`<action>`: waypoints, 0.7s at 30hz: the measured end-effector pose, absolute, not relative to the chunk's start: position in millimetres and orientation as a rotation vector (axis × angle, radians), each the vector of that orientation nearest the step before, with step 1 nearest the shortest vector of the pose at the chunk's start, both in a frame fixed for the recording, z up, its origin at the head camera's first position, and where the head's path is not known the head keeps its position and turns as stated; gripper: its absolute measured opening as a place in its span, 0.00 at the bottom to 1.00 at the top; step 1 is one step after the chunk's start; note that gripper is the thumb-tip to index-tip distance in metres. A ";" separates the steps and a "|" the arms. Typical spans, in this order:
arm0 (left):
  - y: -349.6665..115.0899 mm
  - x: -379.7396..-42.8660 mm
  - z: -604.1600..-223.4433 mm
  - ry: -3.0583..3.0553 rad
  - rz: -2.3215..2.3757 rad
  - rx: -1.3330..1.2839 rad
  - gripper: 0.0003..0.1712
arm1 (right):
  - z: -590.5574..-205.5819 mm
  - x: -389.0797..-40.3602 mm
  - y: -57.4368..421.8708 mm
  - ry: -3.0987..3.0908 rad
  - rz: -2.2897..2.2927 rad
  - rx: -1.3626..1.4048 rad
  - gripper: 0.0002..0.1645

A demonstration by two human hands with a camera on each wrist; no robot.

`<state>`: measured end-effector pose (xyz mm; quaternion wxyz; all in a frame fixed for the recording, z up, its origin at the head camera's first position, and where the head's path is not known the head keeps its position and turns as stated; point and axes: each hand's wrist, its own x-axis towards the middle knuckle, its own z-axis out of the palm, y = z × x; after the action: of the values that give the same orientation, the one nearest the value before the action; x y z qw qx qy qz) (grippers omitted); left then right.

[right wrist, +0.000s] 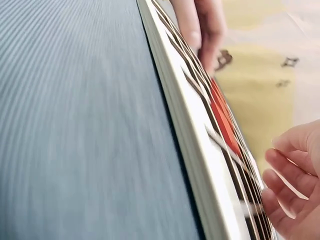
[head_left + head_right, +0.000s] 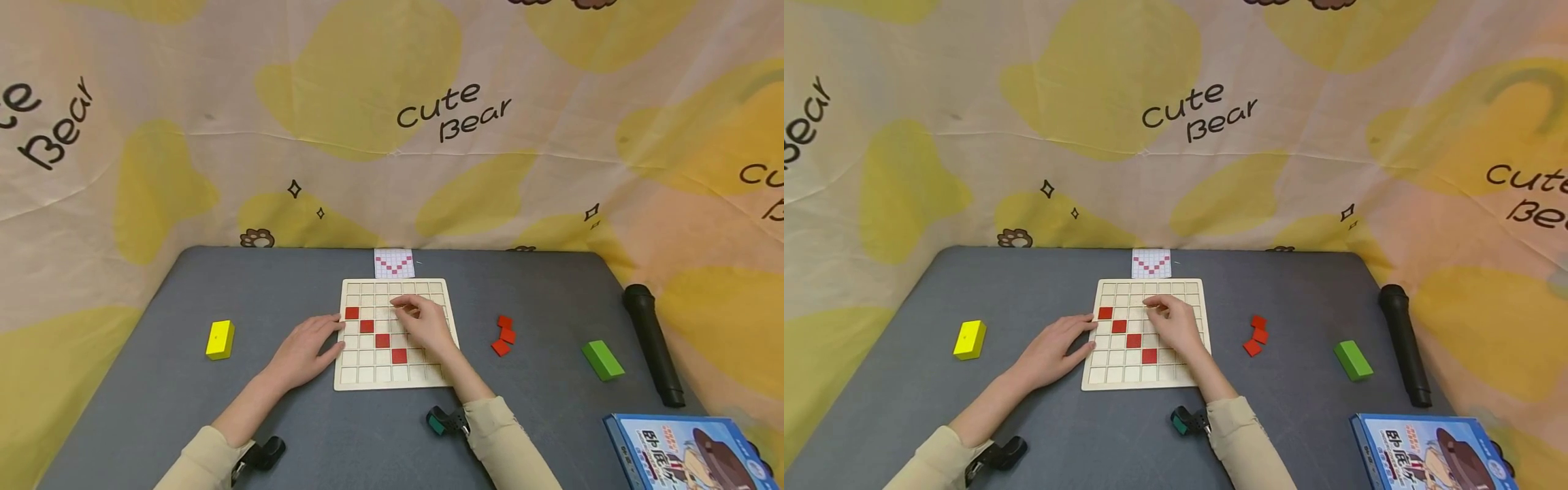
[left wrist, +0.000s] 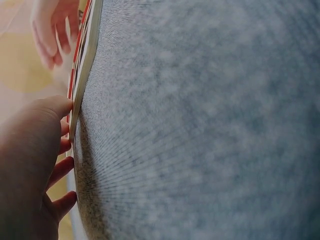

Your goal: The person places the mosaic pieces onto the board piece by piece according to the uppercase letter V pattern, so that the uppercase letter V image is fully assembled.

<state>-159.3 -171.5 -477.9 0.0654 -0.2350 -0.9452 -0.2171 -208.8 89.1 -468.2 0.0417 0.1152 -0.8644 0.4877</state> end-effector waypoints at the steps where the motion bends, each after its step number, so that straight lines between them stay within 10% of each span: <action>1: -171.6 -159.4 -477.8 -2.851 -0.656 -0.711 0.22 | -467.7 -208.0 95.5 -2.641 1.494 0.342 0.09; 21: -169.6 -159.8 -478.9 -2.876 -0.639 -0.689 0.23 | -464.4 -197.2 208.1 -2.676 1.139 0.141 0.11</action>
<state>-159.8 -169.6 -478.9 0.0579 -0.2274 -0.9490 -0.2107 -197.2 208.1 -464.4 0.1145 0.0480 -0.9130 0.3885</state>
